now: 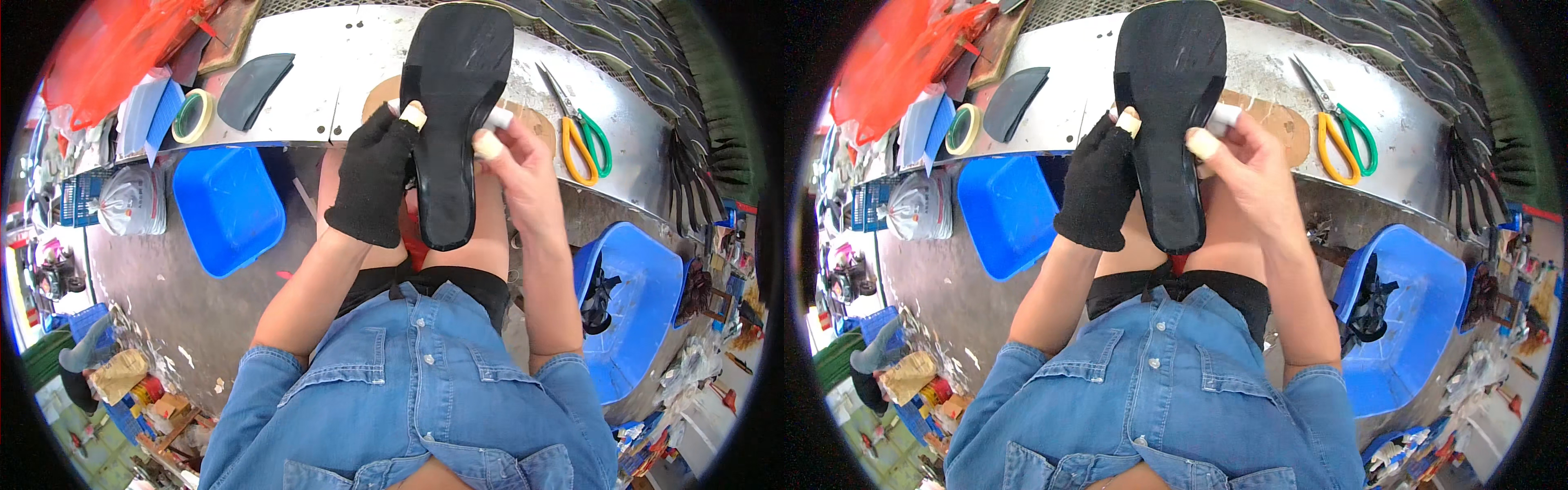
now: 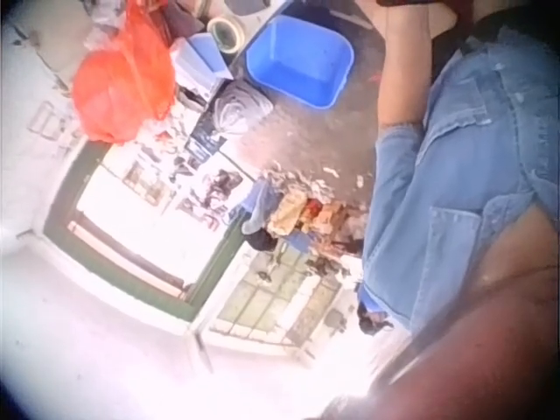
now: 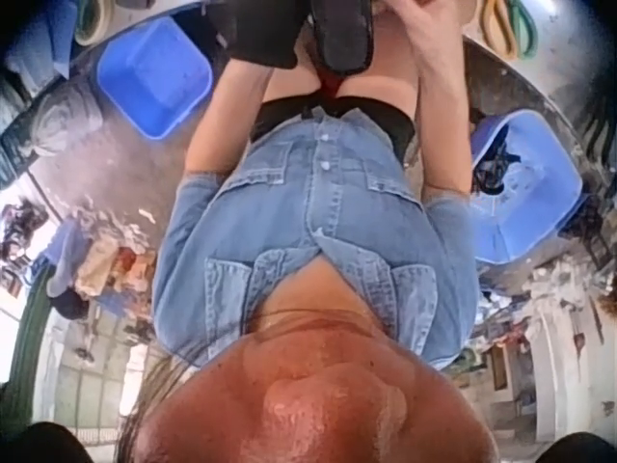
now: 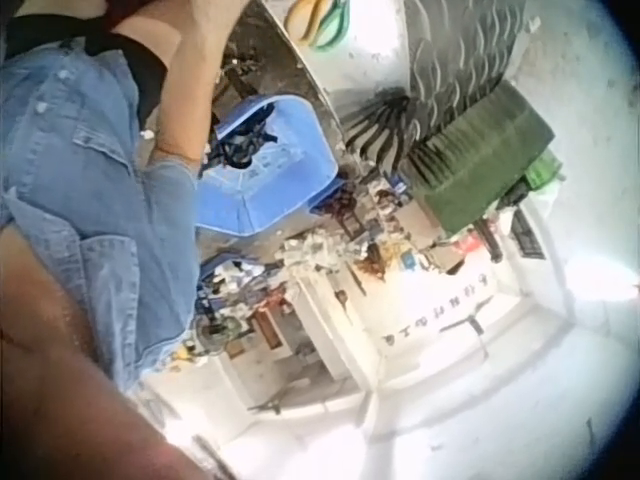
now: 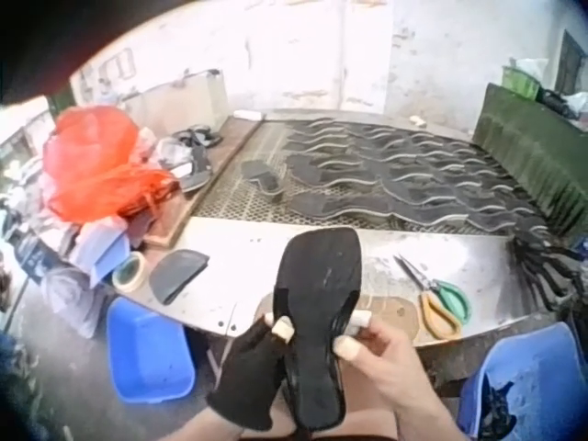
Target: Applying glue and trimming excess material on shoe components at a factory workstation.
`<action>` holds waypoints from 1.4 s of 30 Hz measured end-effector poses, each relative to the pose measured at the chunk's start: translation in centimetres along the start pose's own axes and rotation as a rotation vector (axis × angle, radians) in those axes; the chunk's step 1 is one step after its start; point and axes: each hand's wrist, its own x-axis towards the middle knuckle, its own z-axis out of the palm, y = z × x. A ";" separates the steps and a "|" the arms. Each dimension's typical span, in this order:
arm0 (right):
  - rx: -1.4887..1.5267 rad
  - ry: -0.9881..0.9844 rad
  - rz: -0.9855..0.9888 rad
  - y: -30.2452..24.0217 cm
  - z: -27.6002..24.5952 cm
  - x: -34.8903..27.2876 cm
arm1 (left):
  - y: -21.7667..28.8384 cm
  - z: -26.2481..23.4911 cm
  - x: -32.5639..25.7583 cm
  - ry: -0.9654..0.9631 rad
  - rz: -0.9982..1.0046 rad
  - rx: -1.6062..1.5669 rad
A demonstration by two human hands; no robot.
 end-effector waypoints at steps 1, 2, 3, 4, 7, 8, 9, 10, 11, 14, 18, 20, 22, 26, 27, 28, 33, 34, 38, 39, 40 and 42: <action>0.050 0.023 0.020 0.0 0.6 0.3 | -0.2 -0.3 -0.1 0.003 -0.001 0.001; 0.100 0.045 0.040 0.0 1.0 0.5 | -0.3 -0.6 -0.3 -0.048 0.093 0.162; 0.102 0.041 0.043 -0.1 1.0 0.6 | -0.2 -0.9 -0.4 -0.098 0.187 0.324; 0.020 0.057 0.049 -0.4 0.9 0.7 | 0.3 -0.8 -0.5 -0.094 0.187 0.322; -0.023 0.096 0.052 -1.2 1.8 0.8 | 1.9 -0.7 -0.6 -0.080 -0.110 0.148; -0.001 0.087 0.021 -1.0 2.1 1.0 | 1.7 -1.0 -0.5 -0.115 -0.038 0.198; 0.022 0.077 -0.009 -0.9 2.4 1.1 | 1.4 -1.5 -0.3 -0.149 0.035 0.247; 0.020 0.049 0.078 -1.2 2.5 1.1 | 1.3 -1.9 0.4 -0.135 0.050 0.264; 0.020 0.036 0.076 -1.3 2.4 0.8 | 1.1 -2.1 0.4 -0.126 0.059 0.262; -0.164 -0.181 0.063 -1.9 2.5 -1.0 | 1.1 -2.1 0.5 0.007 -0.020 -0.047; -0.319 -0.054 -0.043 -0.5 2.1 0.6 | 1.0 -5.6 2.1 -0.002 0.104 0.278; -0.503 0.008 -0.016 0.1 -0.2 2.5 | 2.4 -8.2 2.8 0.143 0.288 0.680; -0.644 0.106 -0.028 0.7 -1.5 4.1 | 4.1 -11.7 3.1 0.283 0.535 0.864; -1.115 0.274 -0.311 0.8 -3.8 5.0 | 9.9 -16.4 3.0 0.665 0.822 1.521; -1.261 0.277 -0.541 0.3 -3.9 5.0 | 10.6 -17.6 3.3 0.748 0.709 1.718; -1.272 0.307 -0.496 -1.0 -2.7 4.4 | 10.7 -18.1 3.9 0.788 0.644 1.780; -0.997 0.199 -0.331 -3.2 1.3 2.5 | 11.4 -19.6 5.8 0.743 0.303 1.726; -0.988 0.163 -0.448 -2.9 2.2 2.2 | 11.7 -19.7 5.8 0.688 0.311 1.612; -0.883 -0.065 -0.443 -1.0 7.0 1.1 | 12.0 -22.0 6.1 0.597 0.320 1.165; -0.864 -0.083 -0.469 -0.5 8.1 1.4 | 11.5 -22.0 6.3 0.566 0.383 1.082; -0.748 -0.106 -0.352 -0.4 9.4 1.9 | 11.2 -20.0 5.8 0.484 0.354 0.911; -0.647 -0.146 -0.393 1.0 11.6 4.0 | 8.6 -17.6 5.4 0.459 0.429 0.803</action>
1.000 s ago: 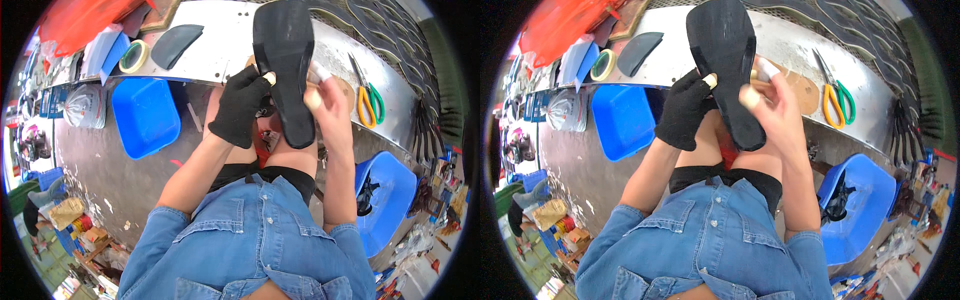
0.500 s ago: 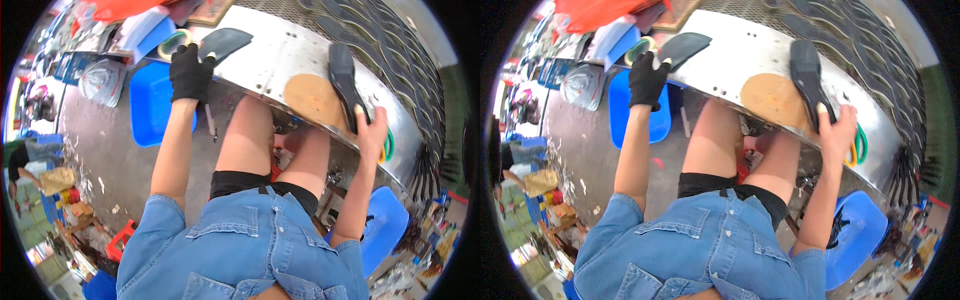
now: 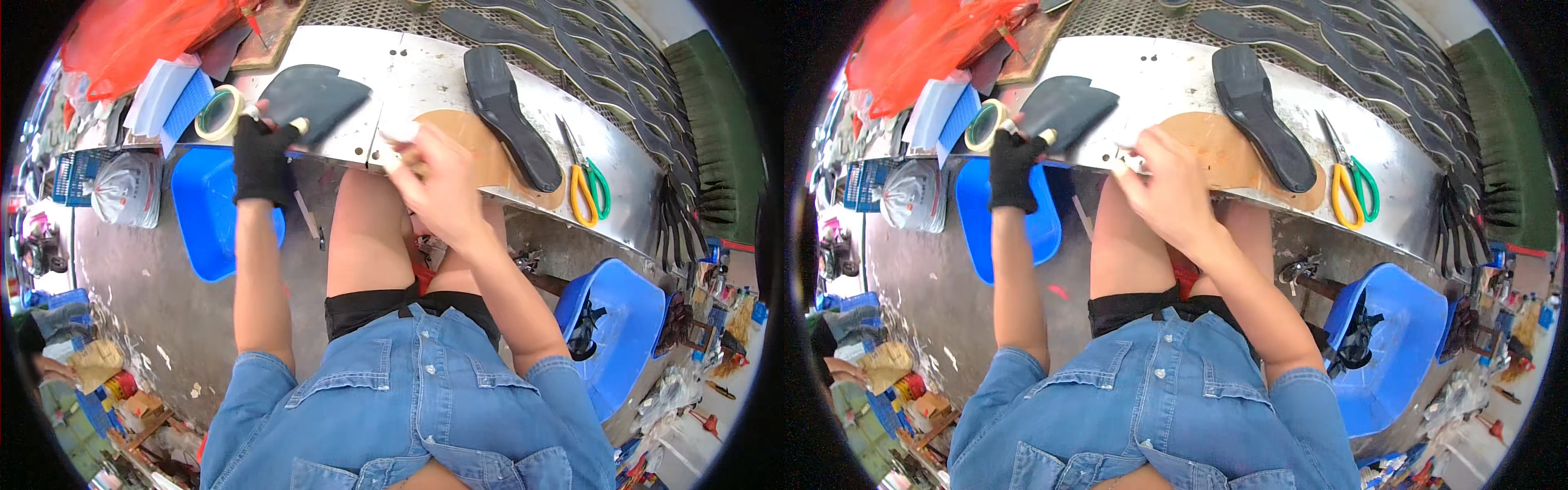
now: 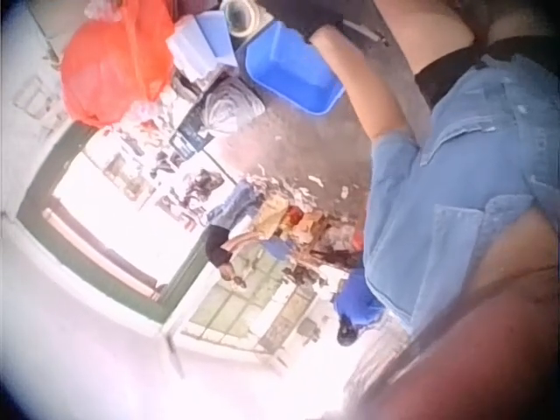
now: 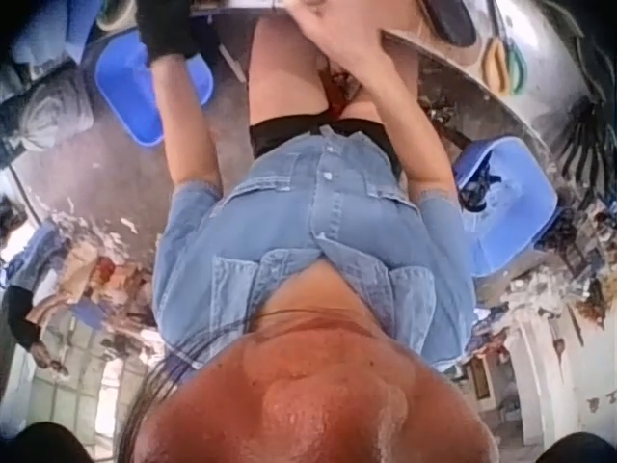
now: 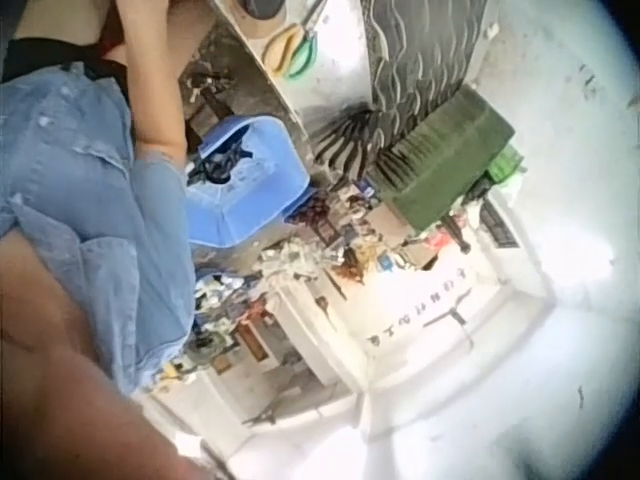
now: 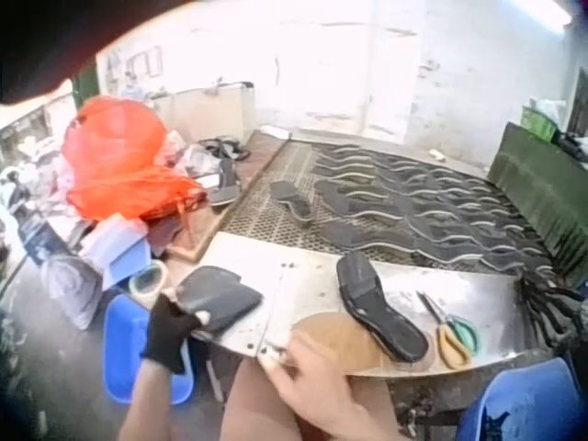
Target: Applying glue and trimming excess material on shoe components at a factory workstation.
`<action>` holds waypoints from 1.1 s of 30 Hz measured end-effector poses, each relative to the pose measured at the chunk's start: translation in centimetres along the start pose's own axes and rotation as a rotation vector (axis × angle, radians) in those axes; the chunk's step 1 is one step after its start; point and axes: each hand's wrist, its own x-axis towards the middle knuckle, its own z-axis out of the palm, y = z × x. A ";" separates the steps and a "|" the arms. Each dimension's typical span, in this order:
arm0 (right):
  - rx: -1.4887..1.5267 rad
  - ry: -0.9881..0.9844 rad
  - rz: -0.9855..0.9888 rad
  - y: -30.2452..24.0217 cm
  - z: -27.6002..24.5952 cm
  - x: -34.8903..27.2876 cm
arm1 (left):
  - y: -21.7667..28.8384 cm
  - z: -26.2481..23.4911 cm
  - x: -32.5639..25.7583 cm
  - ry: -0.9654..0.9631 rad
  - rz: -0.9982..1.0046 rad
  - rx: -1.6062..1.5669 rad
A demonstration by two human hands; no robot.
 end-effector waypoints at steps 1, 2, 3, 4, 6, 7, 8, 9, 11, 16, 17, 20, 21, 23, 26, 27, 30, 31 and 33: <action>0.113 0.004 0.024 -0.1 1.6 1.4 | -0.4 1.0 -1.1 0.044 0.036 -0.108; 0.228 0.007 0.049 -0.2 2.9 2.5 | -0.8 1.8 -2.2 0.021 0.058 -0.109; 0.230 0.010 0.048 0.0 4.0 3.4 | -1.0 2.3 -3.4 -0.009 0.099 -0.168; 0.215 -0.014 0.089 0.6 5.0 4.0 | -0.4 2.8 -4.5 -0.057 0.053 -0.264; 0.132 -0.017 0.119 1.4 6.1 4.4 | 0.4 3.0 -6.0 -0.139 0.097 -0.323; 0.145 -0.034 0.113 1.5 6.1 4.4 | 0.6 2.8 -6.5 -0.170 0.185 -0.281; 0.257 -0.020 0.149 1.8 5.7 4.1 | 1.1 2.9 -7.1 -0.163 0.084 -0.428; 0.369 -0.006 0.187 2.1 5.3 3.9 | 1.5 2.9 -7.0 -0.177 0.234 -0.239; 0.537 0.018 0.239 1.4 4.5 3.7 | 1.8 4.3 -7.5 -0.124 -0.016 -0.622; 0.442 -0.088 0.359 1.3 3.2 3.5 | 2.0 4.5 -7.3 -0.143 0.080 -0.598; 0.442 -0.086 0.360 1.8 3.1 3.4 | 1.9 4.6 -7.2 -0.145 0.080 -0.598; 0.693 -0.113 0.403 3.5 2.8 3.2 | 1.6 4.6 -6.9 -0.142 0.090 -0.509; 0.771 -0.157 0.449 3.8 2.6 3.1 | 1.7 4.6 -6.8 -0.142 0.096 -0.528; 0.851 -0.195 0.496 4.1 2.6 2.8 | 2.0 4.8 -6.8 -0.148 0.102 -0.544; 0.903 -0.171 0.524 3.8 2.7 2.6 | 2.4 5.0 -6.8 -0.118 0.108 -0.489; 0.858 -0.154 0.496 3.5 2.6 2.5 | 2.3 5.2 -6.8 -0.114 0.127 -0.501; 0.845 -0.123 0.466 3.4 2.4 2.3 | 2.4 5.5 -6.7 -0.112 0.160 -0.451; 0.878 -0.120 0.461 3.6 2.4 2.3 | 2.4 5.6 -6.7 -0.101 0.173 -0.390; 0.912 -0.162 0.501 4.5 2.6 2.2 | 2.2 5.4 -6.6 -0.106 0.157 -0.404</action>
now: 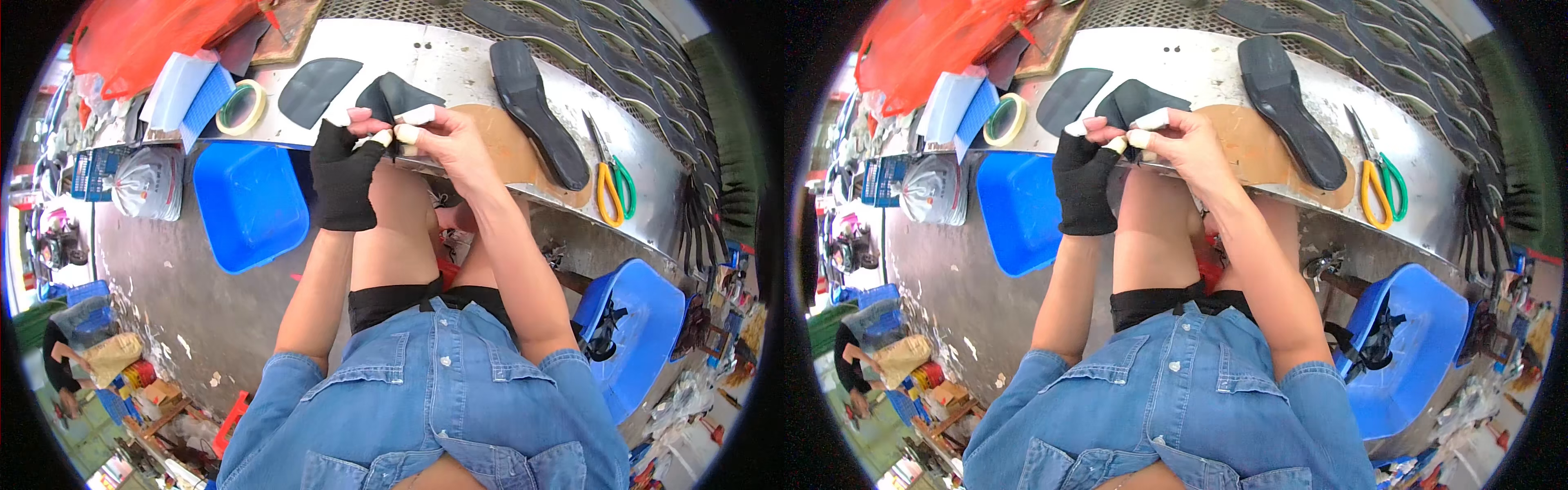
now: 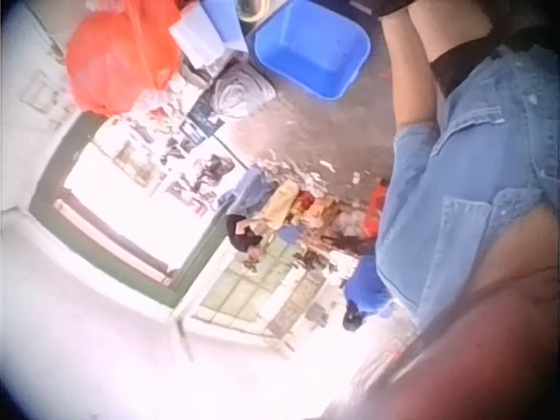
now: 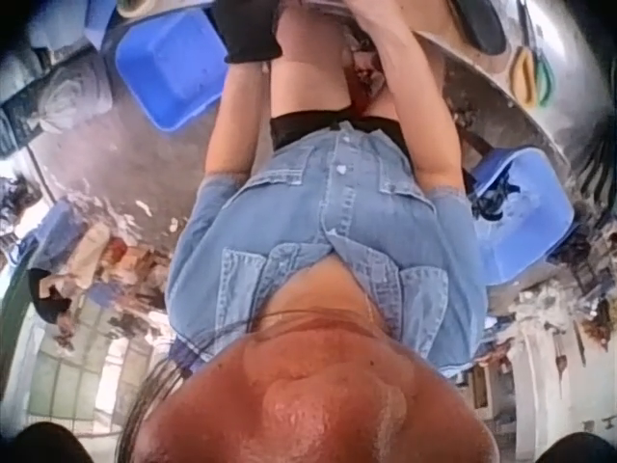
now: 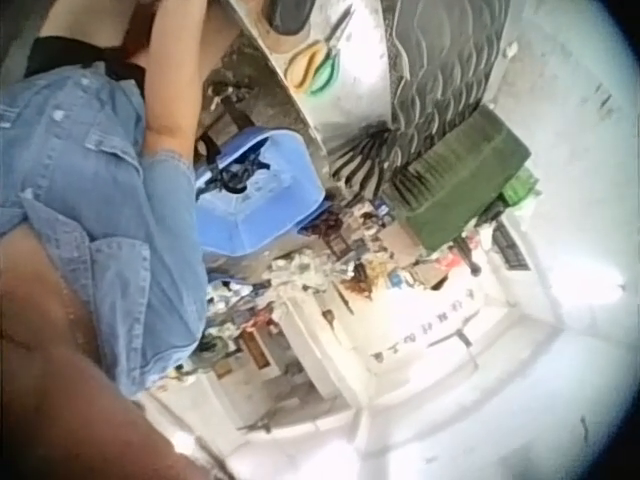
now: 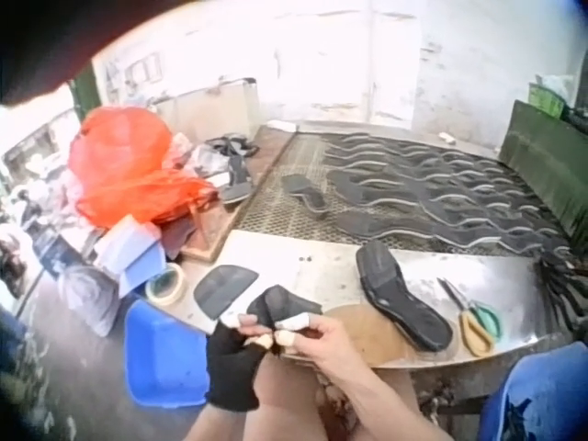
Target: Applying glue and trimming excess material on shoe components at a factory workstation.
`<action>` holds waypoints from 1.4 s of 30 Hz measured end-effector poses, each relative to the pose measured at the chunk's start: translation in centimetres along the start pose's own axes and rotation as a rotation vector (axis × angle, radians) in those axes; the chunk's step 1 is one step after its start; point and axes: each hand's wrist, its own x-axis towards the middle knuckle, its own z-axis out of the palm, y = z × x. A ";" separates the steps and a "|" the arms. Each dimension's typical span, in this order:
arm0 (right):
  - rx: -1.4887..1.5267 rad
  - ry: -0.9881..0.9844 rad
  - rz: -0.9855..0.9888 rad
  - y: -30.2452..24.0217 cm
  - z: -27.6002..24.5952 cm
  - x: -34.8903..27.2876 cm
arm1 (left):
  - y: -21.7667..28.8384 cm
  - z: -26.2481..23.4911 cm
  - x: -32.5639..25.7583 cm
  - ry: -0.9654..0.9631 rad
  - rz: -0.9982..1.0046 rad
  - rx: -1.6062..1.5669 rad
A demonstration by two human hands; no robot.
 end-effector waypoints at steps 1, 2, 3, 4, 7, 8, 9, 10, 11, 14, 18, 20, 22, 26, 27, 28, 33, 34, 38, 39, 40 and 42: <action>0.027 -0.034 0.054 0.0 -0.1 0.1 | 0.0 0.1 0.1 0.007 -0.015 -0.015; 0.028 -0.026 0.050 0.0 -0.2 0.1 | 0.1 0.3 0.1 -0.001 -0.016 -0.017; 0.059 -0.026 0.066 -0.1 -0.4 0.0 | 0.3 0.5 0.1 0.009 -0.034 -0.039; 0.091 -0.028 0.079 -0.2 -0.4 0.0 | 0.5 0.7 0.1 0.020 -0.051 -0.059; 0.137 -0.037 0.105 -0.1 -0.5 0.1 | 0.5 0.9 0.1 0.018 -0.076 -0.090; 0.134 -0.028 0.099 -0.1 -0.3 0.1 | 0.7 1.0 0.1 0.008 -0.075 -0.097; 0.108 -0.001 0.063 0.1 0.1 0.1 | 0.8 0.9 0.2 0.014 -0.054 -0.013; 0.081 0.027 0.028 0.3 0.5 0.1 | 0.8 0.9 0.2 0.018 -0.033 0.069; 0.021 0.057 -0.019 0.4 0.6 0.3 | 0.5 1.1 0.1 0.030 -0.019 -0.033; -0.029 0.284 -0.098 -0.1 -0.1 0.3 | -0.1 0.5 0.9 0.118 -0.089 0.030; 0.026 0.511 -0.489 -4.1 -2.5 -0.5 | -1.7 -3.9 4.2 0.187 -0.023 0.246; 0.092 0.565 -0.494 -6.4 -3.0 -1.9 | -2.2 -5.7 5.2 0.168 0.107 0.377; 0.004 0.601 -0.578 -7.4 -2.4 -2.6 | -2.3 -6.7 5.7 0.202 0.282 0.659; -0.208 0.487 -0.543 -5.5 -0.4 -4.0 | 2.8 -1.7 3.1 0.099 0.137 0.360; -0.383 0.508 -0.655 -4.9 0.5 -4.2 | 3.7 0.3 1.8 -0.089 0.183 0.291; -0.450 0.459 -0.600 -4.6 1.5 -4.9 | 2.8 1.9 0.6 -0.243 0.030 -0.256; -0.887 0.102 -0.686 -2.0 2.8 -5.4 | -4.8 -1.5 0.3 -0.643 -0.388 -1.075; -0.844 0.159 -0.740 -2.4 1.9 -5.5 | -3.5 -0.8 0.2 -0.634 -0.381 -1.072; -1.270 0.609 -0.684 -7.7 -6.5 -6.6 | 1.6 0.7 0.4 -0.040 -0.508 -0.487; -1.548 0.703 -0.631 -8.4 -8.3 -6.5 | 2.6 0.9 0.3 -0.062 -0.476 -0.562; -1.619 0.635 -0.383 -9.0 -9.2 -6.4 | 3.6 1.1 0.1 -0.086 -0.444 -0.635; -1.687 0.548 -0.368 -7.8 -10.9 -5.5 | 4.3 1.9 0.1 -0.073 -0.457 -0.754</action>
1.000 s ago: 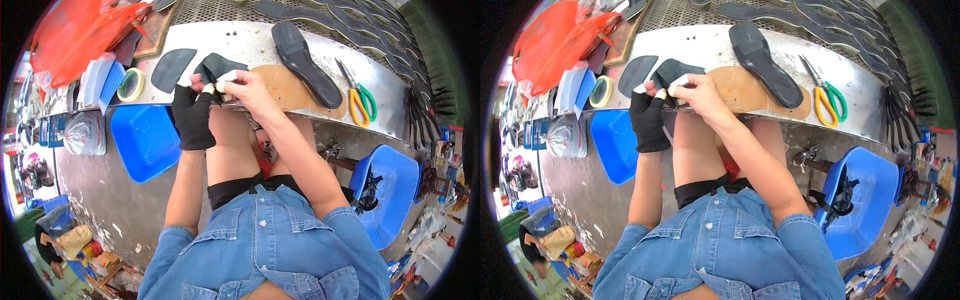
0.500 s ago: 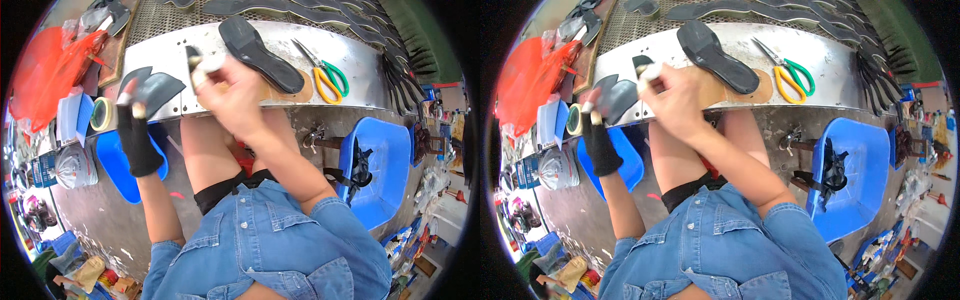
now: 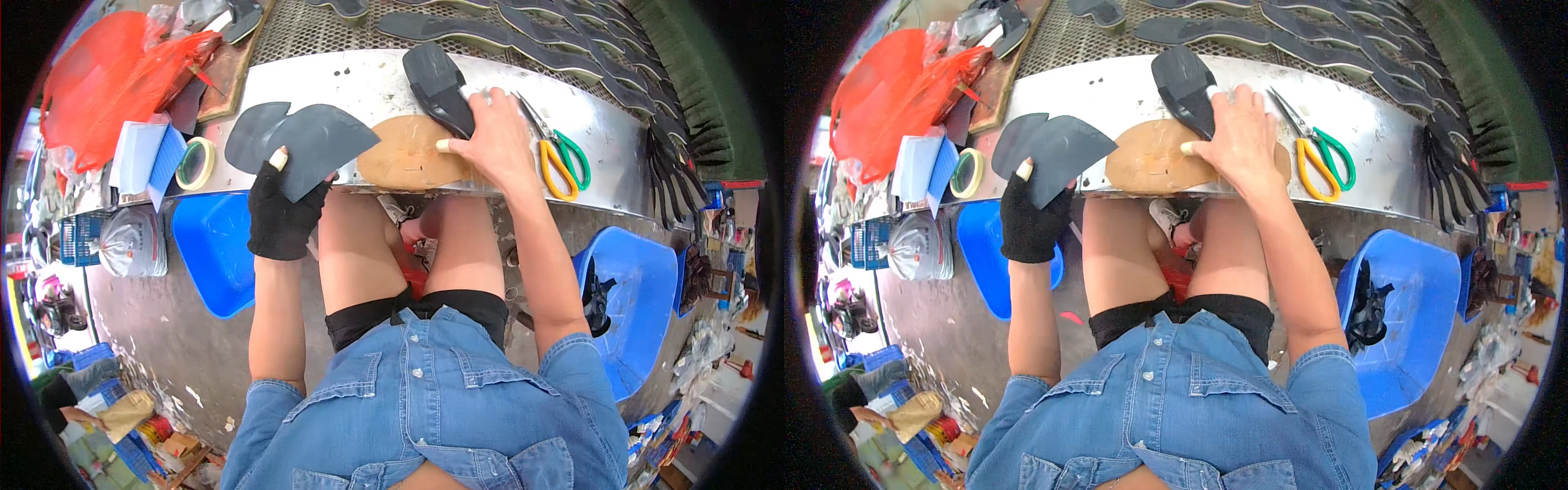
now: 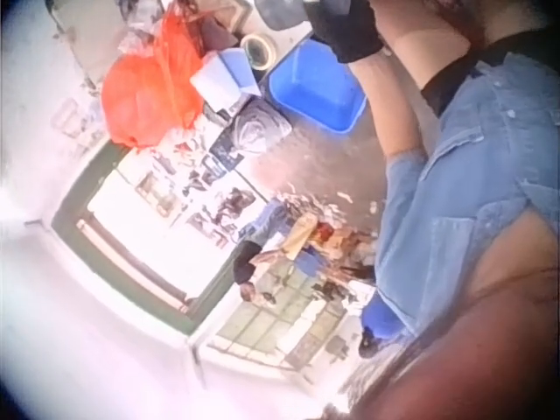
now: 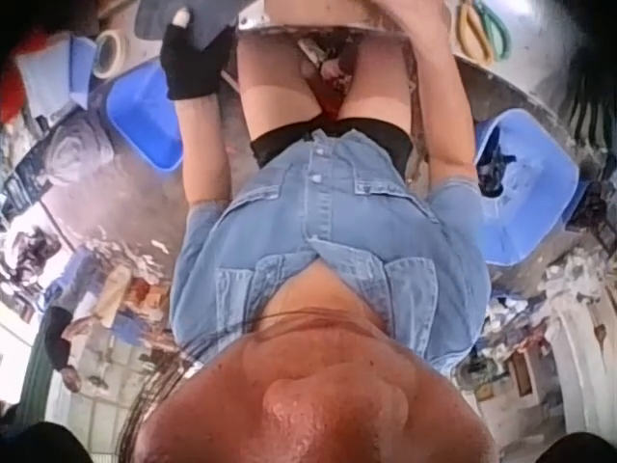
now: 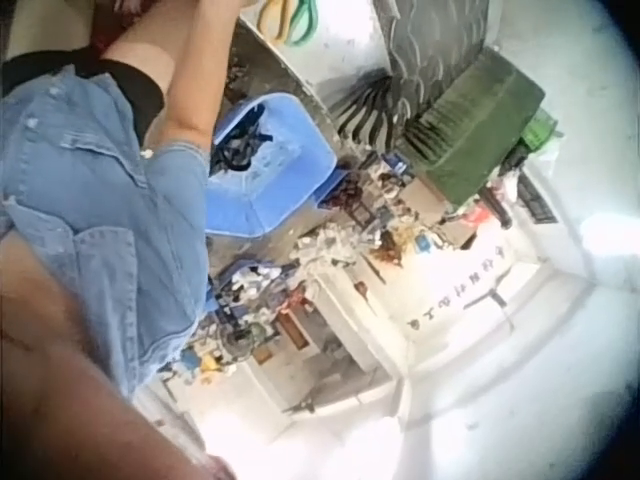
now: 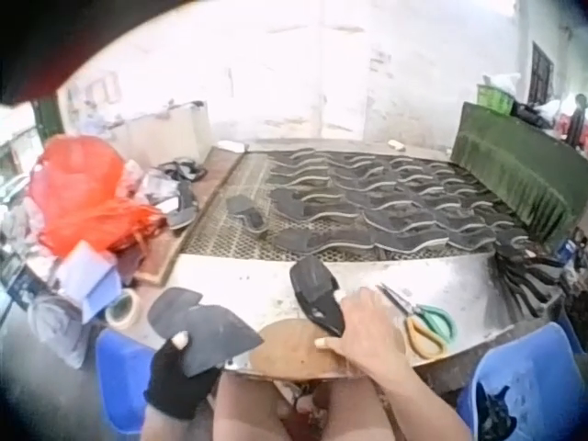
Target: Applying glue and trimming excess material on shoe components at a factory workstation.
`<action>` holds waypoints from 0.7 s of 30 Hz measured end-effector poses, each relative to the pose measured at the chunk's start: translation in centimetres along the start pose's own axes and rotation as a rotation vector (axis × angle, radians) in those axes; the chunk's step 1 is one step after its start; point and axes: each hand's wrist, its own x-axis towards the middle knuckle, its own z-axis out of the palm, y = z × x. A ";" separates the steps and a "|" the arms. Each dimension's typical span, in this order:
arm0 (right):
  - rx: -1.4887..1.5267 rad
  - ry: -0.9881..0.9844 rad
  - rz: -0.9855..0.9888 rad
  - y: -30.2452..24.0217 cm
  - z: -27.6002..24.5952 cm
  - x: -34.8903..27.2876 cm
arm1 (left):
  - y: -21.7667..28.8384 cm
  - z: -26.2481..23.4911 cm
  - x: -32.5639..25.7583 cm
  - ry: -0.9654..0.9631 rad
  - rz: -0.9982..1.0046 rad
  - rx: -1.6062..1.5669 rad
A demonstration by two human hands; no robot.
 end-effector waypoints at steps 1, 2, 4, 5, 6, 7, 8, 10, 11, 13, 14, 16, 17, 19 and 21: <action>0.005 0.003 -0.015 -0.2 -0.4 0.4 | 0.1 0.3 0.0 -0.003 -0.009 -0.117; 0.054 -0.092 0.056 -0.5 -1.2 0.7 | 0.4 0.6 0.0 -0.001 0.004 -0.121; 0.106 -0.187 0.111 -0.1 -2.1 0.5 | 0.9 1.1 -0.2 0.021 -0.001 -0.149; 0.513 -0.165 0.169 0.8 -2.3 0.0 | 1.2 1.1 -0.2 0.023 0.008 -0.155; 0.920 -0.141 0.227 1.2 -2.6 -0.5 | 1.5 0.9 -0.2 -0.008 0.019 -0.138; 1.185 -0.182 0.253 0.9 -3.9 -1.4 | 1.5 1.1 0.0 -0.048 0.015 -0.127; 1.181 -0.183 0.243 0.4 -3.9 -1.8 | 1.7 1.4 -0.1 -0.051 0.023 -0.133; 1.828 -0.249 0.396 -0.3 -3.5 -2.9 | 1.5 2.1 0.0 -0.080 -0.030 -0.140; 1.721 -0.302 0.460 -0.1 -3.6 -3.6 | 1.1 2.5 0.3 -0.083 -0.033 -0.145; 1.705 -0.205 0.436 -0.7 -3.3 -3.7 | 0.3 3.1 1.0 -0.018 -0.110 0.059; 1.692 -0.113 0.409 -1.1 -3.2 -3.8 | 0.0 3.1 1.1 -0.020 -0.117 0.059; 1.716 -0.081 0.421 -1.1 -3.3 -4.0 | -0.6 2.8 1.0 -0.190 -0.023 0.080; 1.698 -0.088 0.383 -1.2 -3.4 -4.2 | -0.7 2.9 1.0 -0.187 -0.028 0.083; 1.695 -0.079 0.329 -1.7 -3.9 -4.4 | -0.9 3.4 1.0 -0.230 -0.044 -0.044; 1.628 -0.068 0.286 -1.8 -3.2 -4.6 | -1.1 3.5 1.2 -0.242 -0.078 -0.058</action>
